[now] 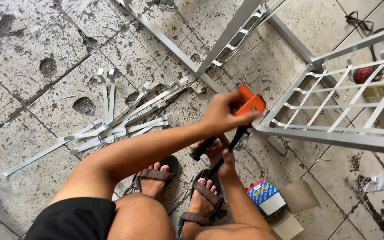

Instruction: The person assembles a white metal frame by inserting rivets into pre-drilled holes and using a hand riveter to secure them. The person handles thin metal strips, places them onto the frame, and uses the riveter to fasten various points of the structure.

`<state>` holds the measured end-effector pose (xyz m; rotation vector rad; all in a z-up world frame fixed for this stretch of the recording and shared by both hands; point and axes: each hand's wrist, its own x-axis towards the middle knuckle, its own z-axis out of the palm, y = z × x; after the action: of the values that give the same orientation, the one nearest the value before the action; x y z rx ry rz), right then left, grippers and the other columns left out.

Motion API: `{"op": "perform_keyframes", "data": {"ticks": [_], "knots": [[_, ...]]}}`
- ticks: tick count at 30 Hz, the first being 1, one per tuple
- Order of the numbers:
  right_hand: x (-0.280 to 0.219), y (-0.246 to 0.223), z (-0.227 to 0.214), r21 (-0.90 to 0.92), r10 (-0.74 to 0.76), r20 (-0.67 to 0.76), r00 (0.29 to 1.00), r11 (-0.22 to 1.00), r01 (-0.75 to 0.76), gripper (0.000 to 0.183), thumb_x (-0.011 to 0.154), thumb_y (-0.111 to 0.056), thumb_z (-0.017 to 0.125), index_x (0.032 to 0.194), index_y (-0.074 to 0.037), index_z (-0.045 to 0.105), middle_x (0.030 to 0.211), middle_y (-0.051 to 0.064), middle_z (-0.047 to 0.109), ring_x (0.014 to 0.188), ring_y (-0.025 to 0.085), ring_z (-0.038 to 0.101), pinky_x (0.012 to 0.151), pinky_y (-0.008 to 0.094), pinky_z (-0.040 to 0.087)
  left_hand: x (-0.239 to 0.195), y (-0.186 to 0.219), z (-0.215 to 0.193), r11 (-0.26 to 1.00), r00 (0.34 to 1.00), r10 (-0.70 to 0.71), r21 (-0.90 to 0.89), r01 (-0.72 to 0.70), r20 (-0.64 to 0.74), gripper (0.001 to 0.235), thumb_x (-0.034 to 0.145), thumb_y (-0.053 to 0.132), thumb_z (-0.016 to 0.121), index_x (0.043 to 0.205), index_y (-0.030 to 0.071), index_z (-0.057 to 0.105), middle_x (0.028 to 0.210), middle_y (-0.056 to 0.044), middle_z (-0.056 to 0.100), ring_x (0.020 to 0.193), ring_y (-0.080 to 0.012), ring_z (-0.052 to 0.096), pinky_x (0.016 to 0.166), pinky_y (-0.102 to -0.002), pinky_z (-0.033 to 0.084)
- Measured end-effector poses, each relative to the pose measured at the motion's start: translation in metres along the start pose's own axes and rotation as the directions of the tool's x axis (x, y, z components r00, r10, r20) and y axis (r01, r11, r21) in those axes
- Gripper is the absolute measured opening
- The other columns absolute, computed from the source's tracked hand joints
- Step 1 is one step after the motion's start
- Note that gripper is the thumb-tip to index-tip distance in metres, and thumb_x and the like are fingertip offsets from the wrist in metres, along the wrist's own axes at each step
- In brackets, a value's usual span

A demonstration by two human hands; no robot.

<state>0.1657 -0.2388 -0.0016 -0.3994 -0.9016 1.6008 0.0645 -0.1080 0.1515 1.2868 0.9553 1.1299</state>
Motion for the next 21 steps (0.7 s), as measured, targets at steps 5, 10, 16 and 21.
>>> {"op": "perform_keyframes", "data": {"ticks": [5, 10, 16, 21], "knots": [[0.032, -0.004, -0.014, 0.19, 0.294, -0.219, 0.931, 0.948, -0.255, 0.071, 0.097, -0.064, 0.049, 0.148, -0.016, 0.05, 0.115, 0.031, 0.068, 0.106, 0.044, 0.07, 0.091, 0.06, 0.055, 0.038, -0.139, -0.035, 0.966, 0.954, 0.018, 0.252, 0.061, -0.3, 0.022, 0.086, 0.021, 0.073, 0.101, 0.012, 0.06, 0.079, -0.007, 0.064, 0.065, -0.0222, 0.063, 0.061, -0.034, 0.05], [0.046, 0.006, -0.015, 0.192, 0.37, -0.275, 0.888, 0.926, -0.326, 0.071, 0.095, -0.07, 0.047, 0.141, -0.016, 0.056, 0.108, 0.03, 0.071, 0.1, 0.044, 0.073, 0.088, 0.06, 0.058, 0.05, -0.128, -0.037, 0.934, 0.921, 0.075, 0.349, 0.069, -0.382, 0.03, 0.084, 0.017, 0.074, 0.112, 0.011, 0.068, 0.082, -0.009, 0.074, 0.064, -0.0246, 0.067, 0.061, -0.037, 0.052], [0.043, 0.018, -0.016, 0.167, 0.376, -0.295, 0.879, 0.925, -0.34, 0.067, 0.096, -0.069, 0.045, 0.142, -0.021, 0.056, 0.108, 0.028, 0.072, 0.1, 0.043, 0.074, 0.089, 0.058, 0.059, 0.051, -0.107, -0.039, 0.924, 0.932, -0.04, 0.341, 0.171, -0.359, 0.027, 0.09, 0.015, 0.07, 0.117, 0.011, 0.072, 0.088, -0.006, 0.077, 0.065, -0.0148, 0.065, 0.064, -0.03, 0.052], [0.048, 0.021, -0.018, 0.198, 0.388, -0.278, 0.879, 0.918, -0.343, 0.066, 0.095, -0.069, 0.045, 0.141, -0.024, 0.058, 0.111, 0.027, 0.072, 0.102, 0.042, 0.074, 0.09, 0.057, 0.059, 0.055, -0.119, -0.042, 0.929, 0.936, -0.015, 0.342, 0.143, -0.351, 0.028, 0.091, 0.018, 0.071, 0.118, 0.009, 0.071, 0.088, -0.007, 0.077, 0.067, -0.018, 0.067, 0.063, -0.034, 0.052]]}}
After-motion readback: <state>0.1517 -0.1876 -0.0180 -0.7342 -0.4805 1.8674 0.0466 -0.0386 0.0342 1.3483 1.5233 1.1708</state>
